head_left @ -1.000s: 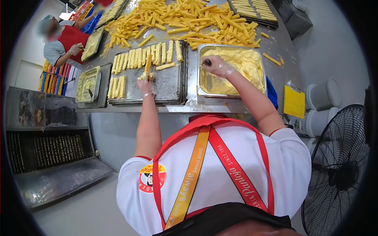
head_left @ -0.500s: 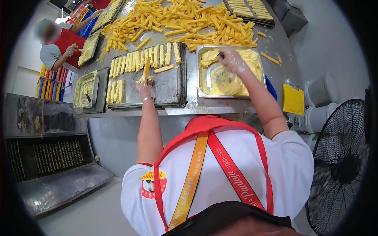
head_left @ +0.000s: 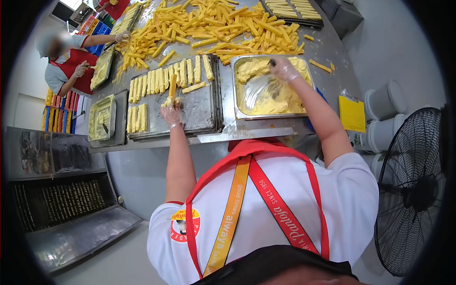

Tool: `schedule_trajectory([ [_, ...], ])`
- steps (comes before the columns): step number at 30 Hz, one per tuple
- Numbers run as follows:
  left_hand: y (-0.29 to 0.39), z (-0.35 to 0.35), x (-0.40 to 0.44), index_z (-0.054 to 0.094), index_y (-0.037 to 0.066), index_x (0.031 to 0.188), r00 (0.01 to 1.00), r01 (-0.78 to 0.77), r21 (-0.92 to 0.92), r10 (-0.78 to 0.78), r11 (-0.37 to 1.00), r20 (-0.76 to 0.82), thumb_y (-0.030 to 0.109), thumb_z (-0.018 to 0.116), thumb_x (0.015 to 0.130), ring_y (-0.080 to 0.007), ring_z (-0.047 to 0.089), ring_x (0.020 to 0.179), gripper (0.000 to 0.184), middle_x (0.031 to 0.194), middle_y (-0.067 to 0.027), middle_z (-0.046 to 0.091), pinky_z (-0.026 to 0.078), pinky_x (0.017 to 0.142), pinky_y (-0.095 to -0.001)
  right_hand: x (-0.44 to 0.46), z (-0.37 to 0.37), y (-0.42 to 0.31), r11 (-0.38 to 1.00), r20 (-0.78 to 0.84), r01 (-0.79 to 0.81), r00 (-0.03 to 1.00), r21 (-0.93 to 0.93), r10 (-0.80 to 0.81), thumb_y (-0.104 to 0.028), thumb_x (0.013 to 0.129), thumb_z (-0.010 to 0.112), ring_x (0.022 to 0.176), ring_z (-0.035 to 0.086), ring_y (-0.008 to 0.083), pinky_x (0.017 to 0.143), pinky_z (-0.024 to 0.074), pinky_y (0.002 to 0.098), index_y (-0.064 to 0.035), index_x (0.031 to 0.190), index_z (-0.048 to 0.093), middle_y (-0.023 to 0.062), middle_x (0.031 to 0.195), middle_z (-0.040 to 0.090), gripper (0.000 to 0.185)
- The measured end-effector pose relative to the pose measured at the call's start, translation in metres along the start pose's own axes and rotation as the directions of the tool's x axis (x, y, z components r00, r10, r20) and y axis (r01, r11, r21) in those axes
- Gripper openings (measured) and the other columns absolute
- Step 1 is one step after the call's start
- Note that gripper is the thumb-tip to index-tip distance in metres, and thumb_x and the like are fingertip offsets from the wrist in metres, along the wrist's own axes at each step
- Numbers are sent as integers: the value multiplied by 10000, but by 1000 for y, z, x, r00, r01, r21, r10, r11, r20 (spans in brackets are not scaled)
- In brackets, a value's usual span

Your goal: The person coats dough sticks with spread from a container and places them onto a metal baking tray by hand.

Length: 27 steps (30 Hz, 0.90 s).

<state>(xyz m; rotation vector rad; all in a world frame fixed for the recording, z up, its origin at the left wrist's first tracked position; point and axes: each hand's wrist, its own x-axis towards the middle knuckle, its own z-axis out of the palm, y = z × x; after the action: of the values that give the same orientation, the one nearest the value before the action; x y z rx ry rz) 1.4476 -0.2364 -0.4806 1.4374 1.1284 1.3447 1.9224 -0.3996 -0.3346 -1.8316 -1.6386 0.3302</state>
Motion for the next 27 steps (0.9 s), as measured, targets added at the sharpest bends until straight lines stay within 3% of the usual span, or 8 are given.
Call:
schedule_trajectory([
  [4,13,12,-6,511,24,933,995,12,-72,-19,997,-99,90,716,841,-201,617,707,234,846,-102,612,554,624,-333,-5,-5,-40,991,152,-120,980,-58,127,-129,839,590,624,605,264,616,504,383,-15,873,632,180,735,630,126],
  [7,-5,2,-3,518,24,943,986,-151,186,162,971,-47,91,717,842,-203,621,718,233,853,-103,614,562,644,-334,-45,12,-112,966,188,113,969,233,-159,-147,830,622,623,587,229,630,499,354,-22,856,644,153,714,619,130],
  [8,-21,-2,3,520,25,946,983,-166,173,177,971,-47,91,717,842,-205,624,721,232,856,-103,615,565,652,-335,-54,12,-129,949,328,59,930,310,-166,-170,811,608,692,620,359,686,491,429,1,812,624,240,749,613,172],
  [9,-23,-1,2,522,25,949,980,-182,194,195,964,-47,91,715,844,-206,627,725,229,858,-103,617,569,658,-336,-63,21,-133,945,395,1,908,327,-138,-167,807,603,703,617,374,685,479,435,10,789,617,246,746,607,178],
  [13,7,9,-8,532,22,958,976,-189,279,212,942,-57,83,704,850,-212,639,734,212,859,-105,624,581,678,-343,-65,13,-97,974,256,-36,966,224,-23,-164,809,585,748,617,389,737,492,435,7,850,638,238,779,630,184],
  [19,22,12,-8,537,10,954,997,13,-73,-19,997,-78,65,689,855,-215,641,723,190,850,-109,624,585,678,-352,-41,-26,-41,982,122,-178,975,-70,185,-162,820,561,819,612,408,744,482,463,-15,866,646,236,832,640,176],
  [23,29,15,-12,529,11,939,993,56,-82,-64,995,-99,59,687,853,-209,631,712,186,844,-107,616,583,676,-358,-41,-22,-48,978,158,-179,968,-108,195,-168,827,556,804,604,412,720,483,448,-10,870,646,235,818,635,187],
  [27,28,13,-12,519,14,939,995,53,-141,-64,989,-76,75,699,845,-203,616,705,212,855,-101,606,578,673,-361,-50,-30,-75,986,179,-129,978,108,109,-146,825,611,710,607,307,670,482,389,-18,875,646,167,757,631,142],
])
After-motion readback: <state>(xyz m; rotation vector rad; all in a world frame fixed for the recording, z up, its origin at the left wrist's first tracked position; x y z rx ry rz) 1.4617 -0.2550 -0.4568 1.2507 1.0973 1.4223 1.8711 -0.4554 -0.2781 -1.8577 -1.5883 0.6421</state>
